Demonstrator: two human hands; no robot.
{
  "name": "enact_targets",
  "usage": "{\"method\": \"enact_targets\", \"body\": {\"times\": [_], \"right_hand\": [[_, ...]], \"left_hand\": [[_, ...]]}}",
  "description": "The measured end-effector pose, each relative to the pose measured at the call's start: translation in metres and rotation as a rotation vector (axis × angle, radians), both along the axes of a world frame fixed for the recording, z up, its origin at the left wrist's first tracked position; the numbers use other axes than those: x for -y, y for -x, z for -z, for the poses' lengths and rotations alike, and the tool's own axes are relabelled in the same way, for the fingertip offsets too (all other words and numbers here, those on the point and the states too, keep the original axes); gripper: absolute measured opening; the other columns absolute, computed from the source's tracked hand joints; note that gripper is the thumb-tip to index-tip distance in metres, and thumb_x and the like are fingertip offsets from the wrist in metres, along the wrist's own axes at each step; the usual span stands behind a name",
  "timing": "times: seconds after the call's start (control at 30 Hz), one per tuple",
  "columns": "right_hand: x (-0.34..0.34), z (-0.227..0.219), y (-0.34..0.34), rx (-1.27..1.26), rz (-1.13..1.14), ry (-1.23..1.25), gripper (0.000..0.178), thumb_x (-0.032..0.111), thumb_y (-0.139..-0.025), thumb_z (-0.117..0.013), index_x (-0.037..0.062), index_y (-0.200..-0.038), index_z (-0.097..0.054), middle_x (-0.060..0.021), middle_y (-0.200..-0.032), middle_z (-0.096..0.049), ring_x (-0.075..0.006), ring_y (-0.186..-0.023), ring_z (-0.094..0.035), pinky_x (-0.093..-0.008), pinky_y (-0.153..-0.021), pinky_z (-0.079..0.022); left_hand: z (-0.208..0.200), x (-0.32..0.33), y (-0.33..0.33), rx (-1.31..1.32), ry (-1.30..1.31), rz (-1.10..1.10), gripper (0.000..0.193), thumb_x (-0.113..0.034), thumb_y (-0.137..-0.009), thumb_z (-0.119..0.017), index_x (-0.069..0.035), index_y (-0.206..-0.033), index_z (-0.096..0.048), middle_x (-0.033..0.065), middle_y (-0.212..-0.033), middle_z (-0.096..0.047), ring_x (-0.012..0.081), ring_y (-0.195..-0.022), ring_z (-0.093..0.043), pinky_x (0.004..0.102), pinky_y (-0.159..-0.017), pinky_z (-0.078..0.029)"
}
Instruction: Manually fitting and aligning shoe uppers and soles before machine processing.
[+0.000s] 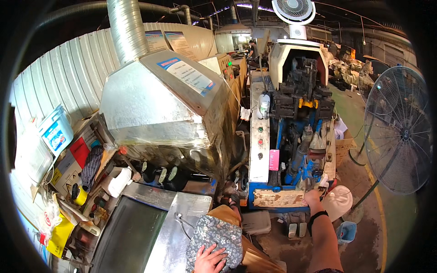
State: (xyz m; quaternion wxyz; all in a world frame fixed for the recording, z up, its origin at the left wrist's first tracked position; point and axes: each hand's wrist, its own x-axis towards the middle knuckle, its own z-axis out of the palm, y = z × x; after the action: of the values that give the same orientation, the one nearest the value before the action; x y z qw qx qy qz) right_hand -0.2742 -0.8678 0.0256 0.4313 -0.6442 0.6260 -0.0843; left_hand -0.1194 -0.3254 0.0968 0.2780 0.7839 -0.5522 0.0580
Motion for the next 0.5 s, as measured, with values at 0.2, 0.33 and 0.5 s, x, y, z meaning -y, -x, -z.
{"method": "enact_targets", "body": {"times": [0.2, 0.33, 0.5], "right_hand": [[-0.015, -0.02, 0.018, -0.006, 0.015, 0.09, 0.025, 0.004, -0.088, -0.05, -0.0102, -0.073, -0.065, -0.0186, -0.07, -0.07, -0.0248, -0.061, -0.07, -0.0333, -0.056, -0.056], [-0.019, -0.023, 0.016, 0.041, 0.053, 0.094, 0.024, 0.003, -0.087, -0.051, -0.0101, -0.074, -0.065, -0.0184, -0.07, -0.07, -0.0251, -0.059, -0.069, -0.0339, -0.054, -0.055], [-0.015, -0.019, 0.013, 0.087, 0.107, 0.037, 0.024, 0.011, -0.087, -0.062, -0.0097, -0.076, -0.065, -0.0172, -0.067, -0.069, -0.0243, -0.059, -0.068, -0.0344, -0.053, -0.053]], "left_hand": [[0.007, 0.005, -0.003, -0.043, 0.015, 0.035, 0.019, -0.023, -0.084, -0.064, -0.013, -0.098, -0.072, 0.0035, -0.107, -0.068, 0.0298, -0.115, -0.054, 0.0537, -0.104, -0.034], [0.006, 0.004, -0.003, -0.083, 0.0, 0.038, 0.017, -0.023, -0.085, -0.063, -0.013, -0.096, -0.073, 0.0037, -0.109, -0.068, 0.0303, -0.116, -0.054, 0.0543, -0.105, -0.033], [0.008, 0.001, -0.003, -0.082, 0.002, 0.025, 0.017, -0.022, -0.085, -0.064, -0.013, -0.095, -0.073, 0.0042, -0.11, -0.068, 0.0307, -0.115, -0.054, 0.0551, -0.105, -0.033]]}}
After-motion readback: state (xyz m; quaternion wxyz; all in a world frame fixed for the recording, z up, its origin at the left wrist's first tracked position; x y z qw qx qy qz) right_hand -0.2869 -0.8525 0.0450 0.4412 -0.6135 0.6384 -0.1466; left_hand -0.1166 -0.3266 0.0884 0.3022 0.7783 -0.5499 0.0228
